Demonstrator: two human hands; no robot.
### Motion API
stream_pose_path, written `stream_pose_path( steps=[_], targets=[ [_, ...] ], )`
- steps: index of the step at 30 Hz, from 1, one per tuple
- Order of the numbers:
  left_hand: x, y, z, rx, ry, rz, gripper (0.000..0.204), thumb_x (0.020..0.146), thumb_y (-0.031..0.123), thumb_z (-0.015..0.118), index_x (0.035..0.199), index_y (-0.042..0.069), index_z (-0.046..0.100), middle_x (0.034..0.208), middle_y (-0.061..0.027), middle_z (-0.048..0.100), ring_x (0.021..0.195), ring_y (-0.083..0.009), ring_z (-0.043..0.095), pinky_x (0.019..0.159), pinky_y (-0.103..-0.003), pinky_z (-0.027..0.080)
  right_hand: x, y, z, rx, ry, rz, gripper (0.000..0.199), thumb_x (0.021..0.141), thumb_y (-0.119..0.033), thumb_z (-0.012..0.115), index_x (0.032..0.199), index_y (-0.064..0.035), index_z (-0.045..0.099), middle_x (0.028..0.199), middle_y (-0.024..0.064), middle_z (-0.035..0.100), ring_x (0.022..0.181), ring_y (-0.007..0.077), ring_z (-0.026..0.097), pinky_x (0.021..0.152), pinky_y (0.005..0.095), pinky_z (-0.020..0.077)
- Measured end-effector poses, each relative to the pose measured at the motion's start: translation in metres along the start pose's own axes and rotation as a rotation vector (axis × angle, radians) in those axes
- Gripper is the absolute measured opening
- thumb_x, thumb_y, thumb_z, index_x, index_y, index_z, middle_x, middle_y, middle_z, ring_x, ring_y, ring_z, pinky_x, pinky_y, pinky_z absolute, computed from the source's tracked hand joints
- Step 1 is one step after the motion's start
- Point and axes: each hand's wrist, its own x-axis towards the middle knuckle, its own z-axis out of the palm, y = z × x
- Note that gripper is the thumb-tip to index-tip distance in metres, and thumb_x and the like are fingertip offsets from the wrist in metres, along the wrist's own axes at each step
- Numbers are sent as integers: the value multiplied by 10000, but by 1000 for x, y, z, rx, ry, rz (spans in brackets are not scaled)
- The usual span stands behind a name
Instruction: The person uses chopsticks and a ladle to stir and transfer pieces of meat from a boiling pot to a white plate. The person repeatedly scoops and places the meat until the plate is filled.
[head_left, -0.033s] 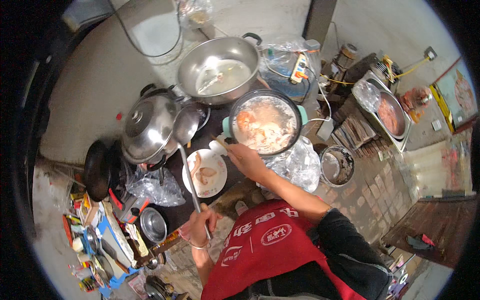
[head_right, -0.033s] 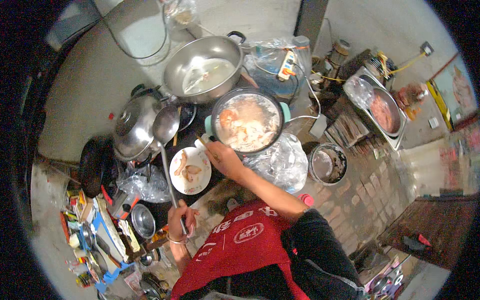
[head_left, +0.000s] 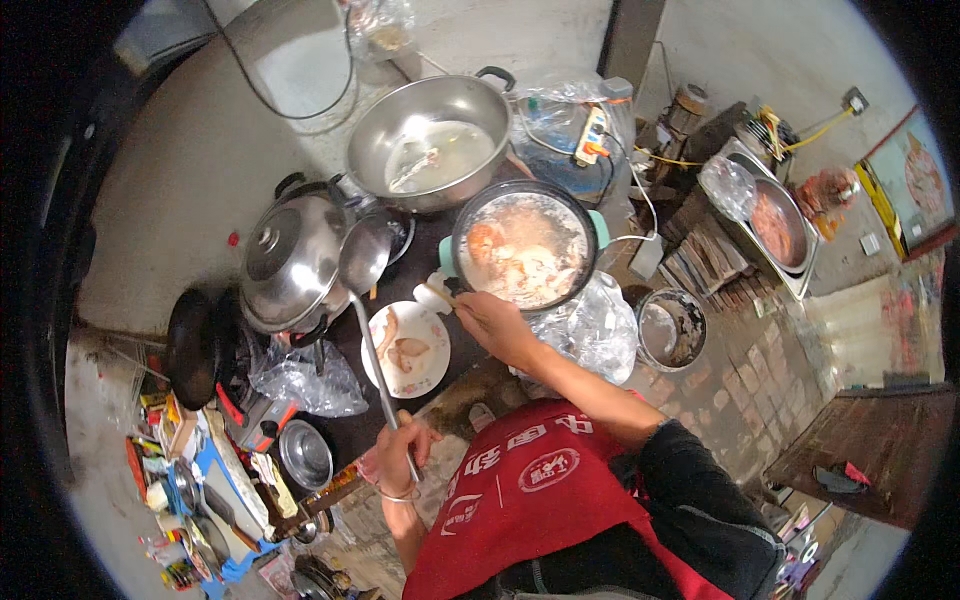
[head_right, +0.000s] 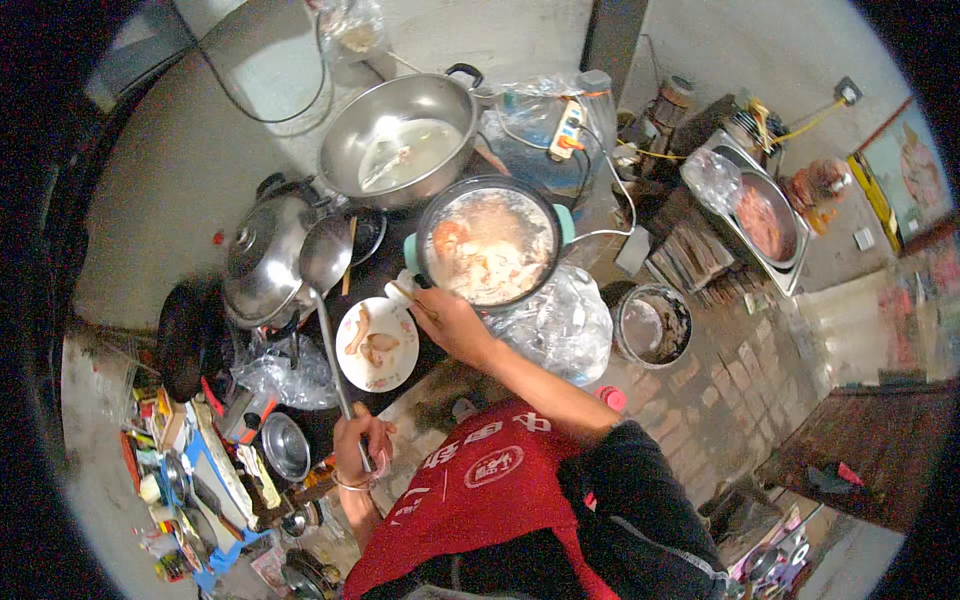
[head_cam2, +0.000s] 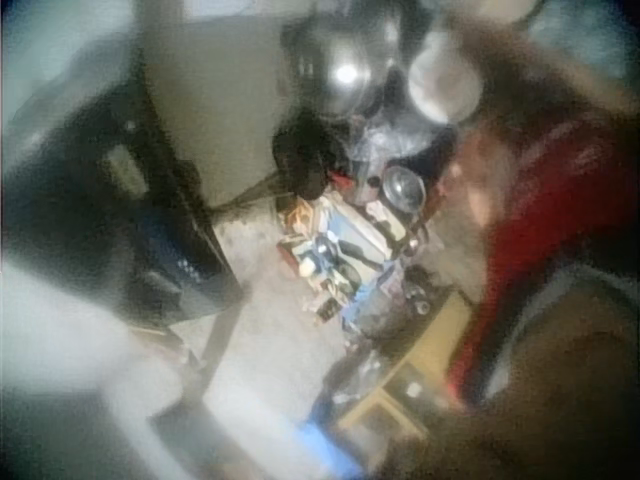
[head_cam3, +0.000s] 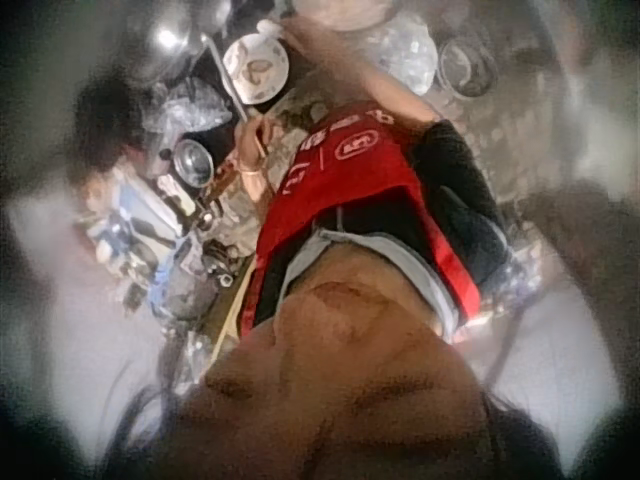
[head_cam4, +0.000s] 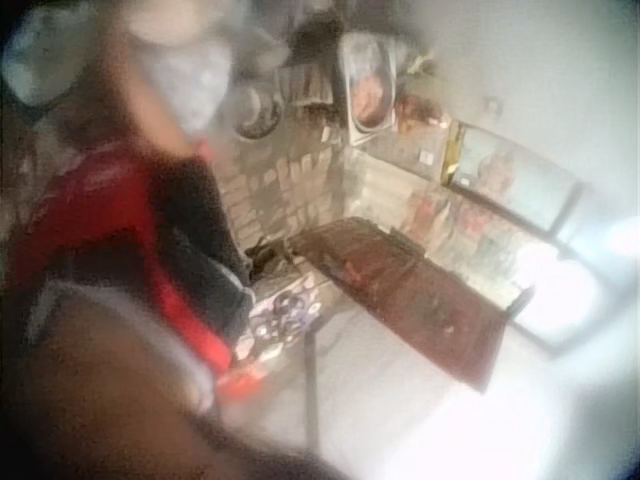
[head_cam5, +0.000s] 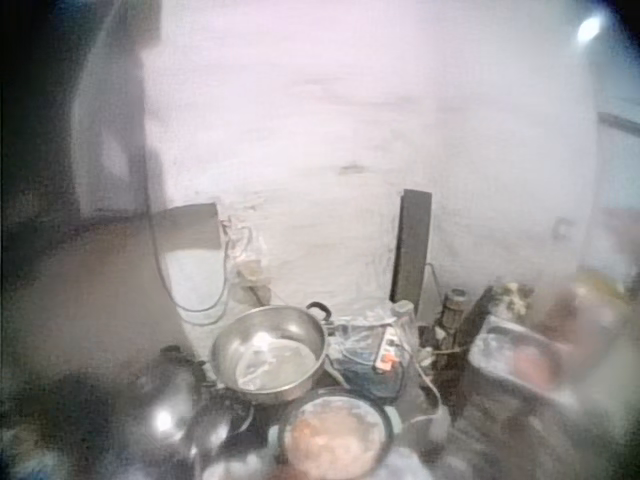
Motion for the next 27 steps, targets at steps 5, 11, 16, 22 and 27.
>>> stream_pose_path(
  steps=[5, 11, 16, 22, 27],
  targets=[
    [6, -4, 3, 106, -8, -10, 430, 882, 244, 415, 476, 103, 410, 386, -27, 377, 340, -160, 407, 692, -320, 461, -11, -10, -92, 176, 213, 241, 120, 813, -103, 619, 830, 12, 647, 798, 101, 637, 711, 164, 603, 641, 277, 477],
    [25, 8, 37, 157, -63, -87, 235, 838, 163, 435, 620, 79, 404, 439, -17, 391, 396, -103, 366, 666, -309, 463, 13, 34, -144, 0, 359, 225, 124, 801, -94, 634, 841, 24, 648, 777, 97, 612, 695, 176, 588, 635, 279, 463],
    [49, 5, 56, 114, -206, -104, 213, 853, 170, 439, 664, 71, 431, 457, -6, 392, 401, -91, 370, 663, -299, 465, 66, 84, -121, -232, 253, -52, 148, 783, -117, 648, 846, 17, 656, 782, 129, 610, 704, 254, 590, 657, 318, 468],
    [69, -2, 69, 276, -230, -120, 276, 874, 200, 453, 629, 79, 413, 455, 4, 395, 406, -85, 376, 666, -285, 474, 66, 85, -147, -237, 107, 174, 178, 788, -156, 651, 823, 18, 661, 813, 140, 615, 732, 247, 605, 664, 324, 477],
    [101, -14, 76, 348, -238, -194, 284, 872, 211, 474, 626, 80, 420, 461, 6, 399, 399, -87, 386, 577, -265, 474, 43, 79, -180, -72, 179, 260, 193, 832, -154, 620, 845, 37, 644, 792, 115, 614, 716, 187, 610, 634, 292, 479]
  ],
)
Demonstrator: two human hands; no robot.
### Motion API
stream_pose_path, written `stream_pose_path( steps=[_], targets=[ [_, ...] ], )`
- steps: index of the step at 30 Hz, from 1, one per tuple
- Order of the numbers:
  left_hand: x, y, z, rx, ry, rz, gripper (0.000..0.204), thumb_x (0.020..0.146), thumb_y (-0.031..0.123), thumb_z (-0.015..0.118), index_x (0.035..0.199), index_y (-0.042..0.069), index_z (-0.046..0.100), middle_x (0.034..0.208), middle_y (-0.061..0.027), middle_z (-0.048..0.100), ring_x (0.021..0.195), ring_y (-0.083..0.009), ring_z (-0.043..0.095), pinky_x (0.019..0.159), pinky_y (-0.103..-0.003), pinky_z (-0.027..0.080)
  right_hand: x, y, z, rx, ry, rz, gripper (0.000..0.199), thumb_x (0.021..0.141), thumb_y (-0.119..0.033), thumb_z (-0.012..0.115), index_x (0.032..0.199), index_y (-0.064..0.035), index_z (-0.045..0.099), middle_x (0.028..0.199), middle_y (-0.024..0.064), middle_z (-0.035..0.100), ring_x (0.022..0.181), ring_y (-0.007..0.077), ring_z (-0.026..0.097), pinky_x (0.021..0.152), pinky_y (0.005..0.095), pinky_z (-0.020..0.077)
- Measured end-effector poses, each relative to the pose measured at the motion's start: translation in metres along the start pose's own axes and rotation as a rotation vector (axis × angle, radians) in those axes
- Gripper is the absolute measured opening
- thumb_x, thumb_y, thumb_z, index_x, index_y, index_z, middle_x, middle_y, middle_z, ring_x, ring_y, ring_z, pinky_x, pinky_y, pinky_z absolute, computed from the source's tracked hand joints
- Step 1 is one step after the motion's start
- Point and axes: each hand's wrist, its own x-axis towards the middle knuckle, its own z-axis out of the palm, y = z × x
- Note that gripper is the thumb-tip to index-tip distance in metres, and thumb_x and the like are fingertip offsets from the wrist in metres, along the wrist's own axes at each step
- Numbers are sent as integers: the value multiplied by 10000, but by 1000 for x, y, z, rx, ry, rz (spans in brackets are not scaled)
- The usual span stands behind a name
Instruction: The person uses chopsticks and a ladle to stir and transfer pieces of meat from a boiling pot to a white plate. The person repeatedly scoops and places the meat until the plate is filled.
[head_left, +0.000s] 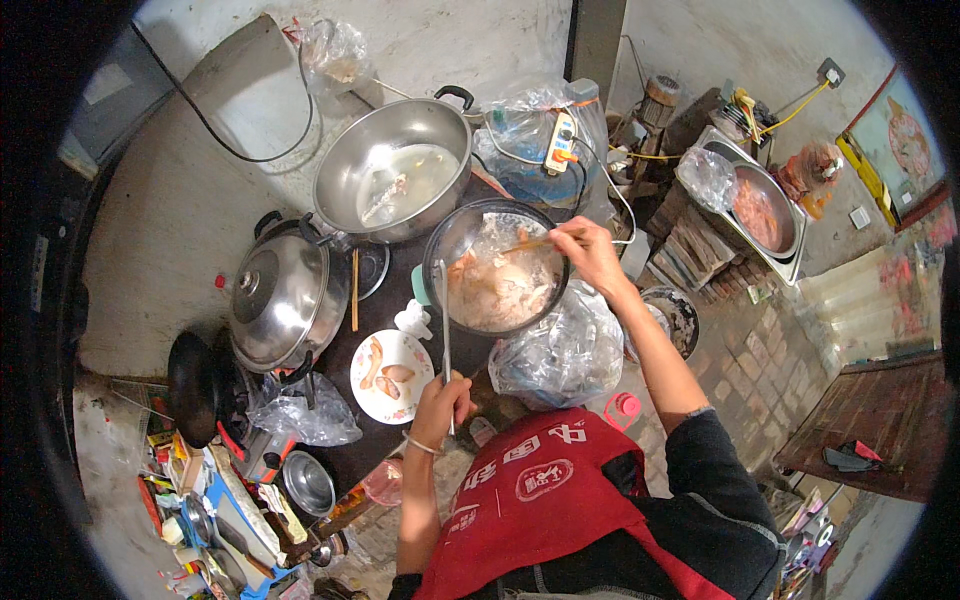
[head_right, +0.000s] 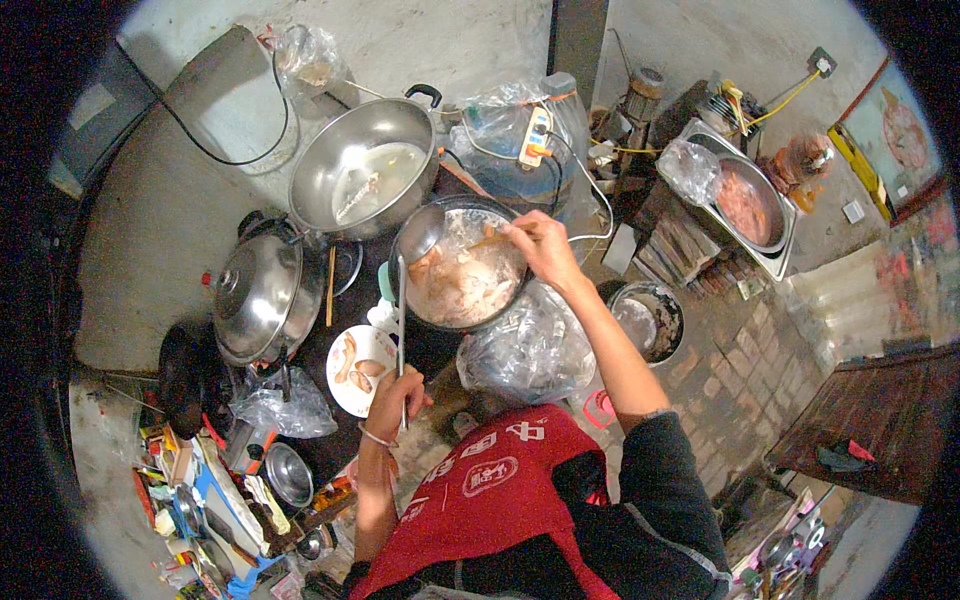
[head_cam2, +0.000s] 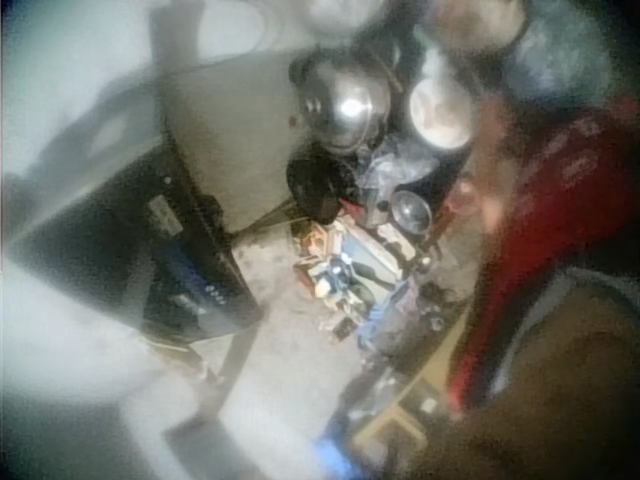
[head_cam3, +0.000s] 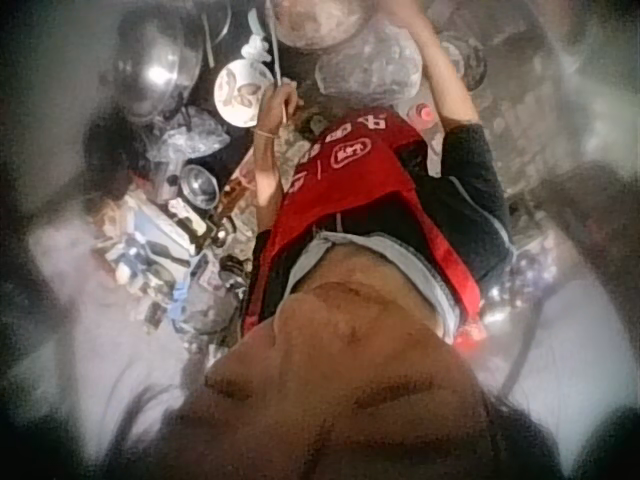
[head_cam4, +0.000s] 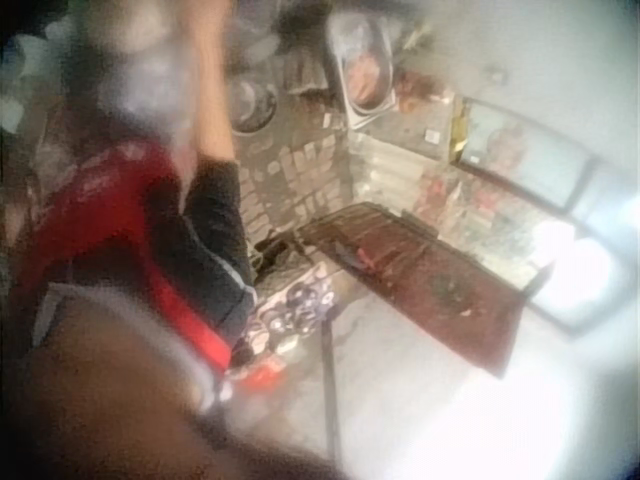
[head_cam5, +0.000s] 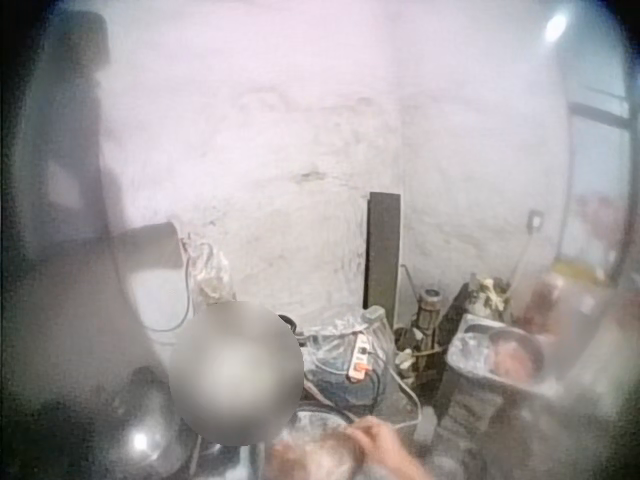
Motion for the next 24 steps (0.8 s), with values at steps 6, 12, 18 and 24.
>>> stream_pose_path(
  steps=[6, 12, 18, 24],
  targets=[
    [41, 9, 7, 69, 29, -72, 284, 860, 227, 482, 617, 85, 443, 452, 9, 388, 398, -93, 395, 559, -265, 483, -9, -5, -27, -48, 72, 133, 213, 842, -162, 611, 826, 51, 628, 764, 117, 612, 662, 172, 605, 600, 290, 474],
    [64, 2, 15, 13, -111, -194, 412, 870, 270, 444, 487, 122, 424, 392, -5, 380, 372, -118, 391, 573, -305, 485, 2, 19, 24, -2, 119, 7, 211, 832, -154, 614, 802, 54, 638, 791, 128, 618, 675, 198, 610, 627, 292, 485],
    [60, 2, 11, -311, -129, -239, 406, 881, 254, 436, 493, 136, 405, 396, -4, 382, 362, -128, 369, 602, -320, 474, 7, -18, 17, 128, 154, 28, 196, 838, -136, 616, 782, 52, 626, 717, 91, 621, 639, 139, 595, 576, 261, 468],
    [58, -1, 9, -267, -144, -208, 410, 885, 265, 427, 497, 135, 402, 400, -4, 378, 362, -129, 359, 615, -327, 471, 1, -12, -2, -203, 67, 59, 251, 837, -182, 603, 757, 55, 619, 729, 162, 617, 622, 236, 611, 579, 319, 469]
  ],
)
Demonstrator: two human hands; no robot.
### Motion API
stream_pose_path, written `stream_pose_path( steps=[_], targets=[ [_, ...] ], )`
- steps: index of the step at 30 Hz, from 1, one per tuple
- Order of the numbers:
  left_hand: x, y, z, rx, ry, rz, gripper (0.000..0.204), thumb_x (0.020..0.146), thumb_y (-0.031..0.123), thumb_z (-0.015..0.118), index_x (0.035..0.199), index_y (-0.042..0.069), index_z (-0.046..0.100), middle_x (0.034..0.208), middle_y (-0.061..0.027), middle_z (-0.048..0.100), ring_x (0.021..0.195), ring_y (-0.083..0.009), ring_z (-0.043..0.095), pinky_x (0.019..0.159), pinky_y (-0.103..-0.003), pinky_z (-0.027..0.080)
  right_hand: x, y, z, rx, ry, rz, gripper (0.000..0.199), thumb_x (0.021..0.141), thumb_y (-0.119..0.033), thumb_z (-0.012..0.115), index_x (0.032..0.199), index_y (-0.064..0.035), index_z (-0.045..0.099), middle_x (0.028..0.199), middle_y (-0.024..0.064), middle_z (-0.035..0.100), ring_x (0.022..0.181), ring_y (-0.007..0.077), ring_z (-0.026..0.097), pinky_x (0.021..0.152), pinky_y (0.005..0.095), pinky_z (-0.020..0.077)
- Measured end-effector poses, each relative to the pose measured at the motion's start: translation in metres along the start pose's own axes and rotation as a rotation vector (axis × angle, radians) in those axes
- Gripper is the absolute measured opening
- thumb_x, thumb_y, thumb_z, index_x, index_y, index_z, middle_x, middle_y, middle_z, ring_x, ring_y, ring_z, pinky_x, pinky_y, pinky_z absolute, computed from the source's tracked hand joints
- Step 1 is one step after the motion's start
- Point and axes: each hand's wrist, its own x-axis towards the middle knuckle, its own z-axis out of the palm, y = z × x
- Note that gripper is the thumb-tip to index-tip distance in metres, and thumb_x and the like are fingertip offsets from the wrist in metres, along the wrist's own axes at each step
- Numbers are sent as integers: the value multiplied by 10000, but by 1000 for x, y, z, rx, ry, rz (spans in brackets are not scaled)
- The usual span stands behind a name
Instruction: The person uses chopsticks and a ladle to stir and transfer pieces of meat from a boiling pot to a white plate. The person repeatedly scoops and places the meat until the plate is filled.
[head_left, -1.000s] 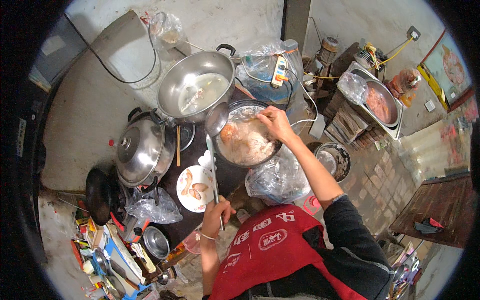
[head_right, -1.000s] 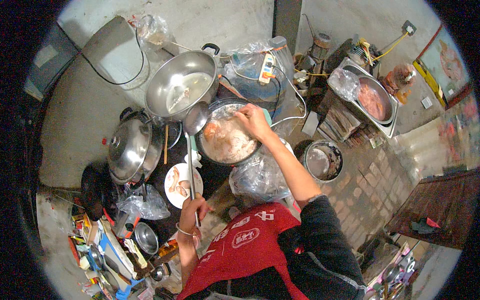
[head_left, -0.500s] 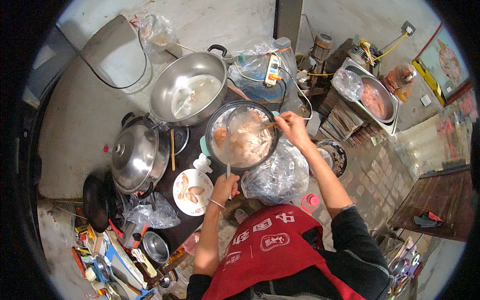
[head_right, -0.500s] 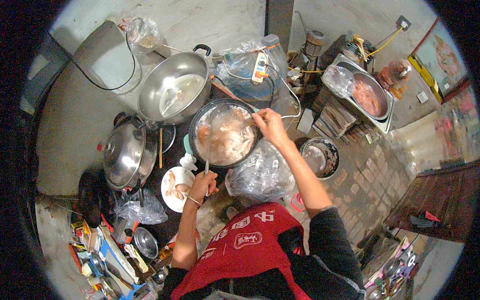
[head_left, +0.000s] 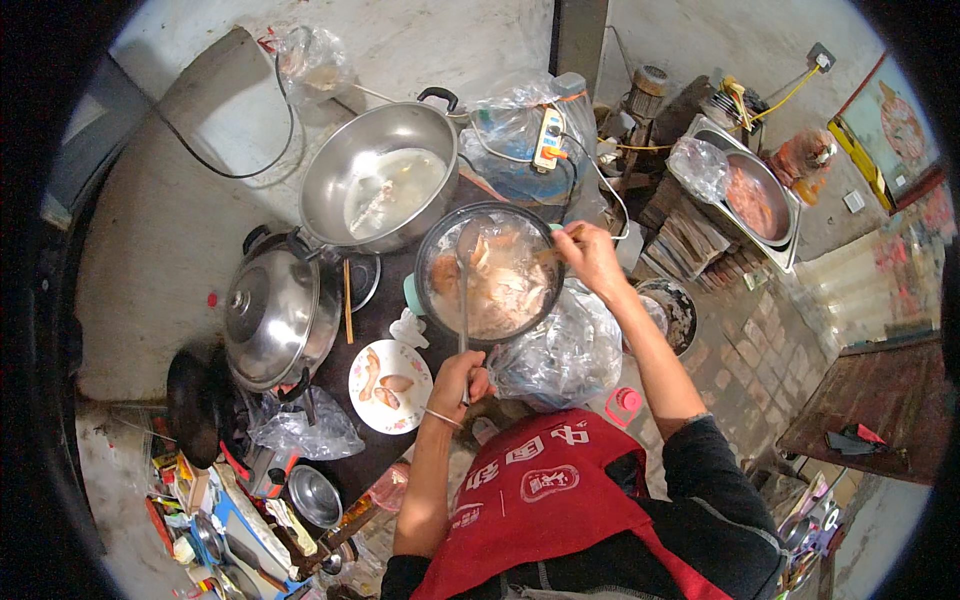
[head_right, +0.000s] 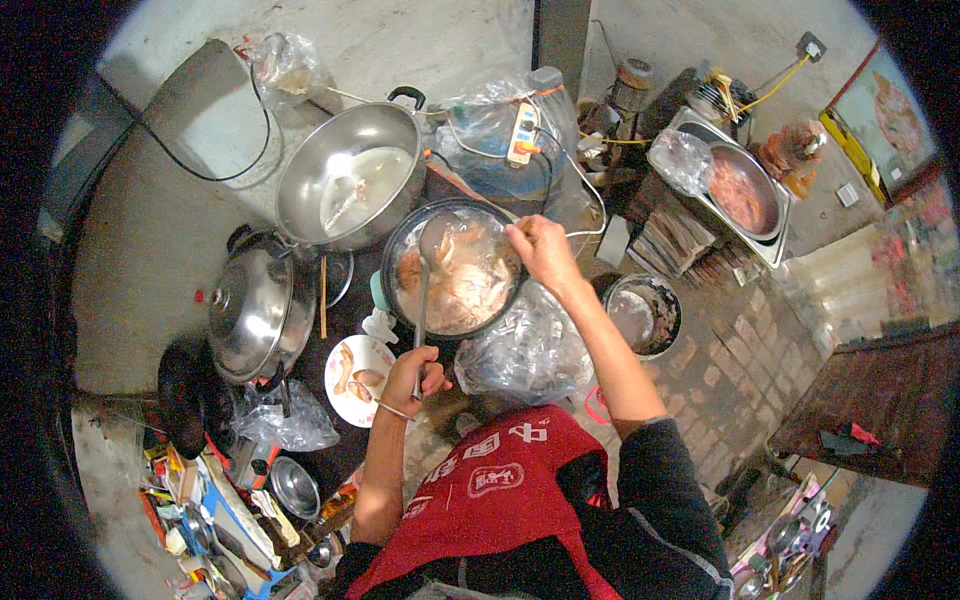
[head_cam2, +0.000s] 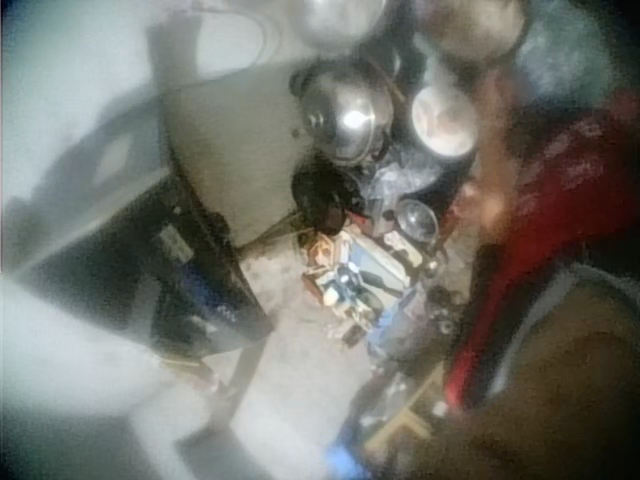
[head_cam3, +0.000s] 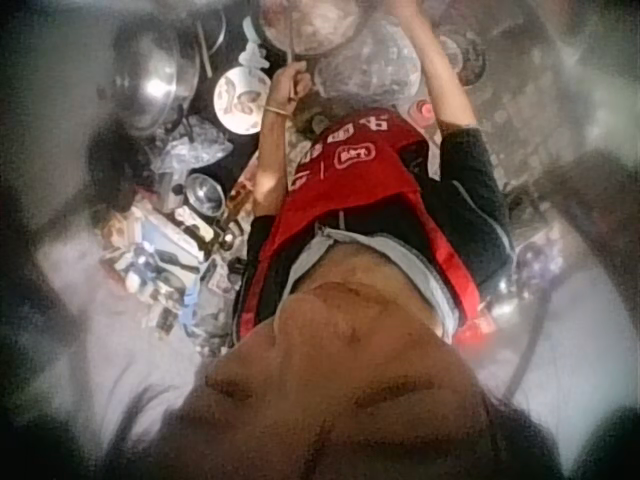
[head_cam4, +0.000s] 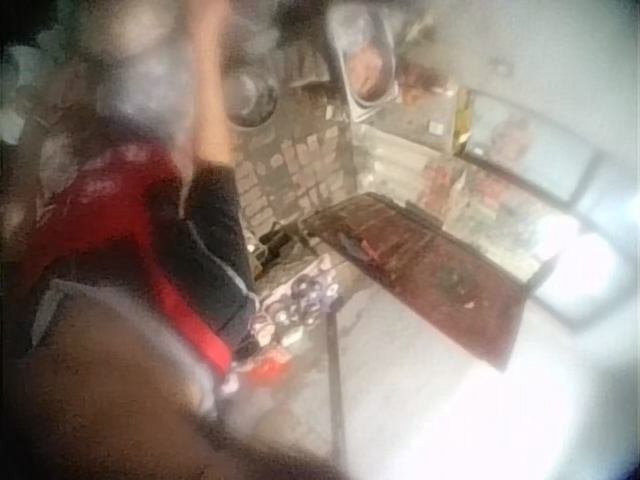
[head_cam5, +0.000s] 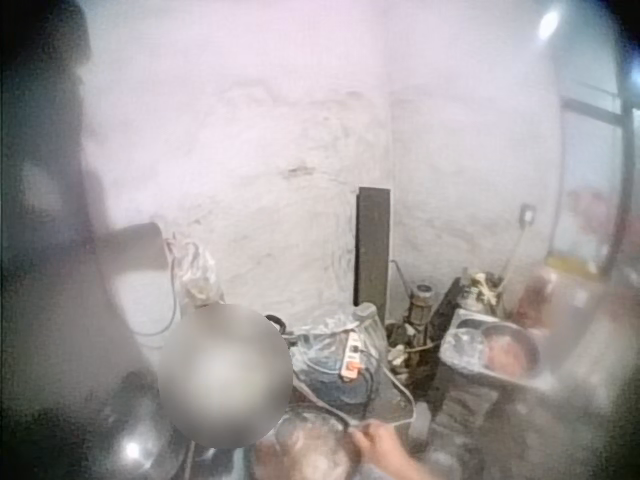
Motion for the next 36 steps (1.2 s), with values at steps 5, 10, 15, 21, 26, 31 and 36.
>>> stream_pose_path(
  steps=[5, 10, 15, 21, 26, 31, 36],
  targets=[
    [3, 3, 6, -81, -6, -44, 414, 888, 268, 428, 495, 139, 402, 402, -1, 374, 374, -132, 362, 622, -333, 461, 4, -1, 38, 163, 28, -92, 235, 839, -159, 608, 763, 62, 623, 740, 139, 620, 652, 210, 604, 593, 296, 467],
    [0, 8, 10, -256, -16, -35, 374, 887, 257, 440, 532, 142, 417, 410, 2, 381, 390, -135, 371, 624, -333, 449, 21, -11, 22, 355, 85, -5, 235, 852, -169, 603, 794, 59, 625, 721, 87, 618, 633, 161, 597, 590, 279, 463],
    [5, 0, 6, -231, -49, -35, 306, 884, 243, 457, 599, 135, 436, 425, 4, 395, 399, -134, 379, 639, -327, 451, 11, 6, 24, 45, 19, -89, 216, 837, -165, 613, 818, 50, 631, 727, 128, 620, 672, 163, 614, 591, 280, 469],
    [-1, 9, 4, -176, -14, -29, 284, 887, 253, 462, 636, 121, 450, 422, 5, 393, 394, -127, 377, 597, -329, 460, 9, -2, 10, 60, 142, -53, 235, 869, -155, 582, 836, 72, 630, 691, 86, 635, 560, 119, 611, 499, 239, 494],
    [-1, 11, 6, -118, 2, -75, 279, 894, 262, 455, 657, 117, 463, 416, 11, 386, 379, -121, 364, 605, -328, 463, -3, 4, 40, 284, 96, 175, 259, 871, -166, 567, 823, 81, 631, 621, 101, 634, 516, 125, 613, 482, 254, 475],
    [-2, 12, -4, -482, -187, -91, 289, 919, 244, 413, 678, 106, 489, 411, 16, 388, 366, -120, 358, 720, -339, 452, 1, -20, 44, 359, 108, 161, 252, 869, -156, 574, 829, 88, 628, 628, 87, 626, 535, 127, 621, 474, 241, 475],
    [-8, 22, -10, -880, -360, -78, 311, 943, 229, 363, 711, 84, 511, 410, 22, 372, 365, -112, 358, 781, -349, 435, -1, -22, 36, 407, 152, 213, 265, 874, -163, 566, 816, 88, 624, 608, 77, 611, 528, 115, 613, 464, 251, 469]
  ],
)
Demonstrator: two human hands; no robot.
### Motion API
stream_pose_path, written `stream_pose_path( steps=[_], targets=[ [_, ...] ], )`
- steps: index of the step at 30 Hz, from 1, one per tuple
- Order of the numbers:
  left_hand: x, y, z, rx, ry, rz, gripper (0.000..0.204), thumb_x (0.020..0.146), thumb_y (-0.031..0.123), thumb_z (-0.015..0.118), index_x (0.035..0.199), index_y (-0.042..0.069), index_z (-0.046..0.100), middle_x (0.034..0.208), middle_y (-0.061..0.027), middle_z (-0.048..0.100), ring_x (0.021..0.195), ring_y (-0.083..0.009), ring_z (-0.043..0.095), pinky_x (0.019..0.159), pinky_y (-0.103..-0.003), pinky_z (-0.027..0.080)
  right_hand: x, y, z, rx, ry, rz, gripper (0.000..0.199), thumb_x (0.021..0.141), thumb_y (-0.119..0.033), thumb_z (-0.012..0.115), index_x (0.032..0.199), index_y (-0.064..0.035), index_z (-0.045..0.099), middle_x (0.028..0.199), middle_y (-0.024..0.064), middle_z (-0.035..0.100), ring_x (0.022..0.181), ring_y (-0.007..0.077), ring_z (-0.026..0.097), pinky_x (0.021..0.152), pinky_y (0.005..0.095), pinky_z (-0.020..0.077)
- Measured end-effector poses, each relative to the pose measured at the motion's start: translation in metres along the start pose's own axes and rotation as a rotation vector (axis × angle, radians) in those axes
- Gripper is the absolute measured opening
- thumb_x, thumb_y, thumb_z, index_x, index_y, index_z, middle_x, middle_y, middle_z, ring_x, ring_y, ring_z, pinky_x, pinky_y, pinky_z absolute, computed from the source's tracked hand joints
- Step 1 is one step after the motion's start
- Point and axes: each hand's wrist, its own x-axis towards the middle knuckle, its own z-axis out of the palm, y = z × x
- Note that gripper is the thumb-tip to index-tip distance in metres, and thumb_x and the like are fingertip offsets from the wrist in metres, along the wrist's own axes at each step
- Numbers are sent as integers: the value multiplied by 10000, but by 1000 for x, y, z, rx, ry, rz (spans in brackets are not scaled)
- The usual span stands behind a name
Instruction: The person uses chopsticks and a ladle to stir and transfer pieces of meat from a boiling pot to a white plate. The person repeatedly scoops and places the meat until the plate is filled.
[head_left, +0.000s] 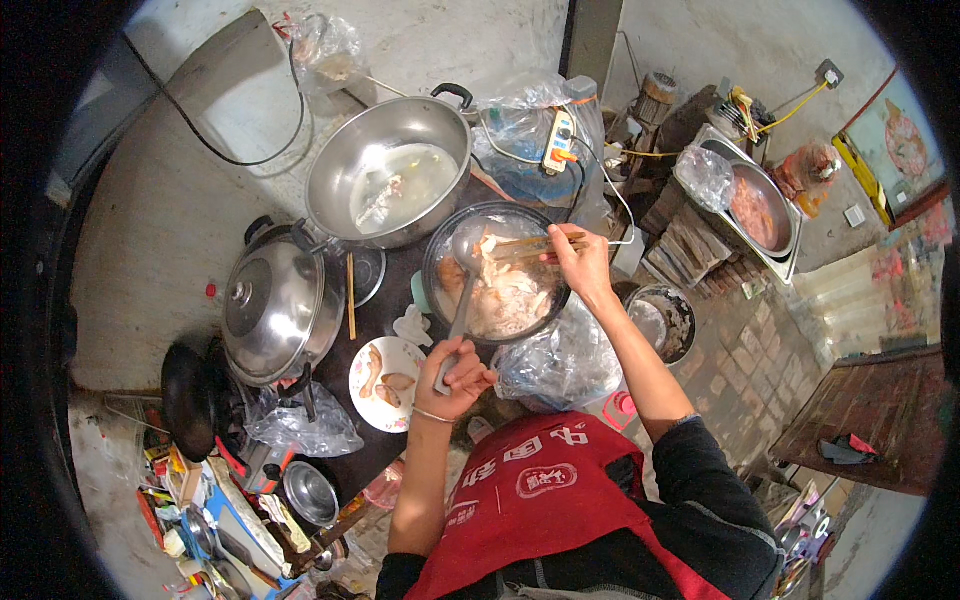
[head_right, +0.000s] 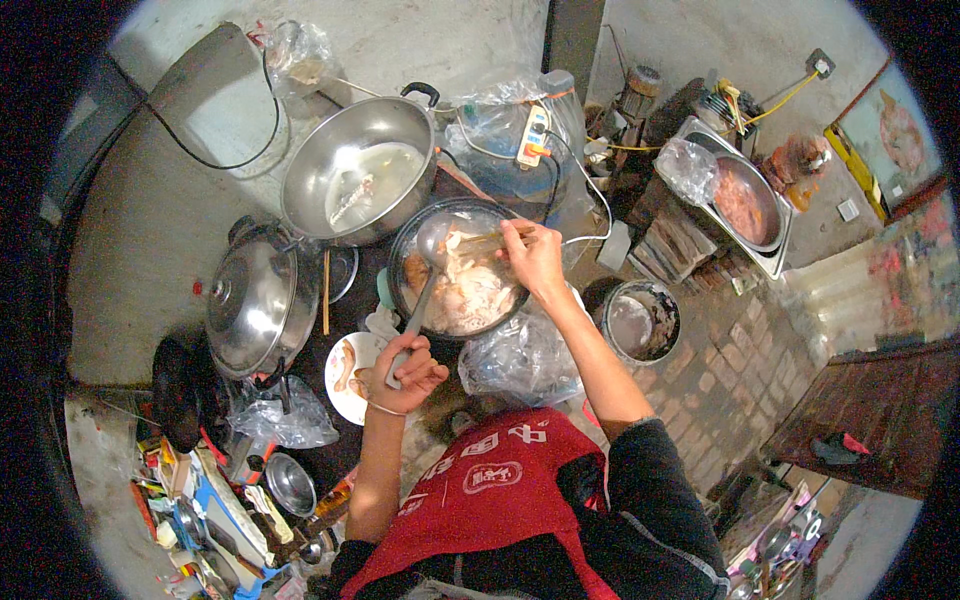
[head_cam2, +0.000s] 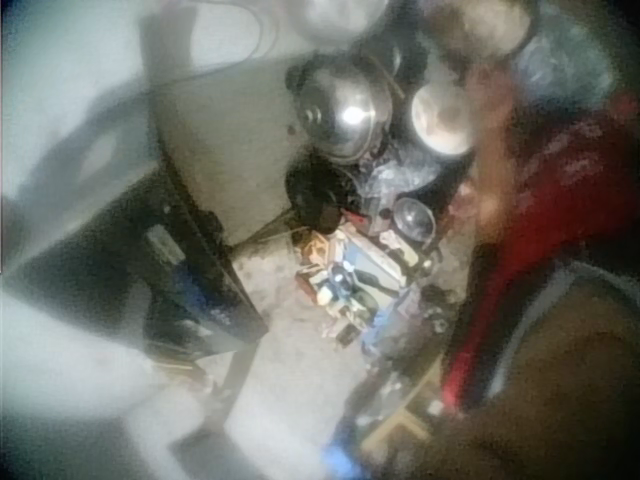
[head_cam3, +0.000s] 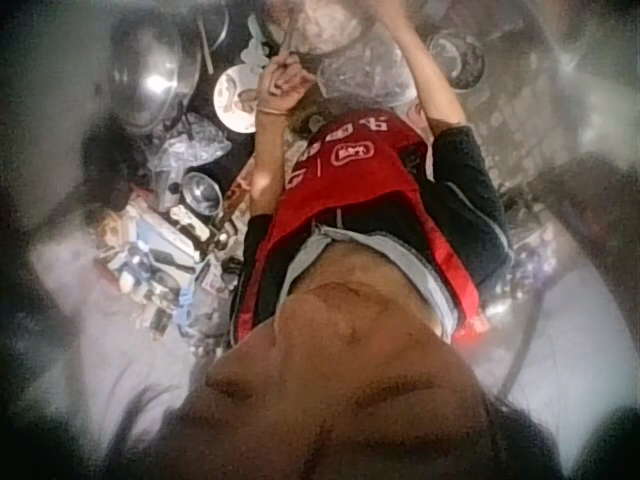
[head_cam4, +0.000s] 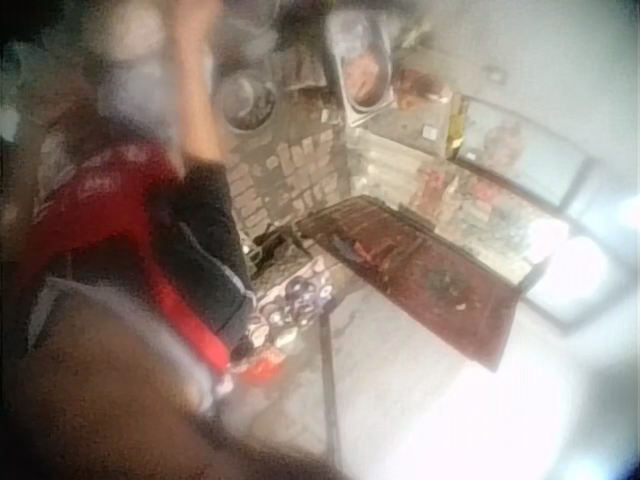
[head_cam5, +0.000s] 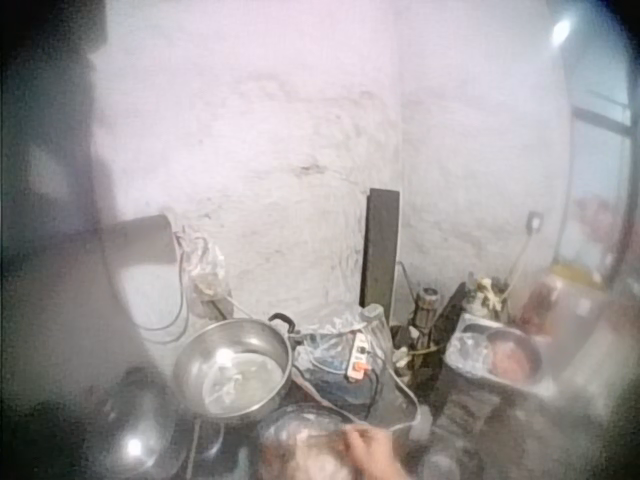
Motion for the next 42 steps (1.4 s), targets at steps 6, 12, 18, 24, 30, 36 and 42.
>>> stream_pose_path(
  steps=[6, 12, 18, 24, 30, 36, 42],
  targets=[
    [2, 2, 0, 216, 122, 40, 263, 920, 234, 427, 703, 102, 495, 413, 15, 374, 382, -113, 366, 713, -347, 452, -1, -15, -31, -301, 76, -127, 245, 878, -156, 550, 810, 68, 624, 605, 101, 622, 510, 140, 615, 465, 259, 483],
    [17, -4, -5, 504, 261, -14, 246, 889, 247, 483, 675, 127, 488, 424, 1, 402, 377, -125, 371, 618, -333, 468, -6, 23, -3, -144, 94, -55, 258, 874, -146, 552, 775, 82, 621, 567, 97, 612, 497, 133, 610, 458, 267, 456],
    [12, -7, -9, 229, 139, -15, 244, 896, 237, 463, 690, 113, 500, 417, 4, 388, 385, -129, 379, 639, -339, 463, -13, 5, 8, 87, 22, -78, 197, 865, -112, 577, 837, 77, 623, 701, 81, 636, 580, 141, 629, 486, 236, 475],
    [7, -3, -7, 404, 214, 4, 248, 897, 237, 462, 682, 118, 492, 412, 9, 379, 385, -125, 380, 641, -338, 463, -19, -3, -25, -221, 139, -122, 250, 876, -168, 556, 791, 57, 622, 587, 114, 617, 504, 146, 607, 467, 278, 463],
    [11, -3, -9, 461, 223, -28, 256, 908, 239, 447, 687, 121, 501, 417, 12, 380, 384, -126, 371, 652, -345, 447, -22, 22, 7, -55, 65, -168, 210, 879, -132, 560, 822, 61, 621, 676, 65, 621, 561, 118, 603, 491, 245, 487],
    [16, -12, 2, 268, 208, 46, 264, 896, 235, 461, 663, 116, 495, 422, 11, 362, 379, -128, 357, 651, -354, 439, -7, 2, -24, -232, 191, -201, 250, 869, -194, 570, 833, 44, 636, 642, 126, 633, 506, 160, 609, 495, 286, 473],
    [27, -23, 9, 167, 145, 40, 292, 919, 219, 421, 688, 91, 547, 419, 12, 373, 373, -121, 359, 710, -365, 453, -6, 35, 1, -5, 79, -189, 195, 860, -126, 588, 847, 66, 622, 699, 97, 634, 584, 123, 599, 522, 261, 483]
  ],
)
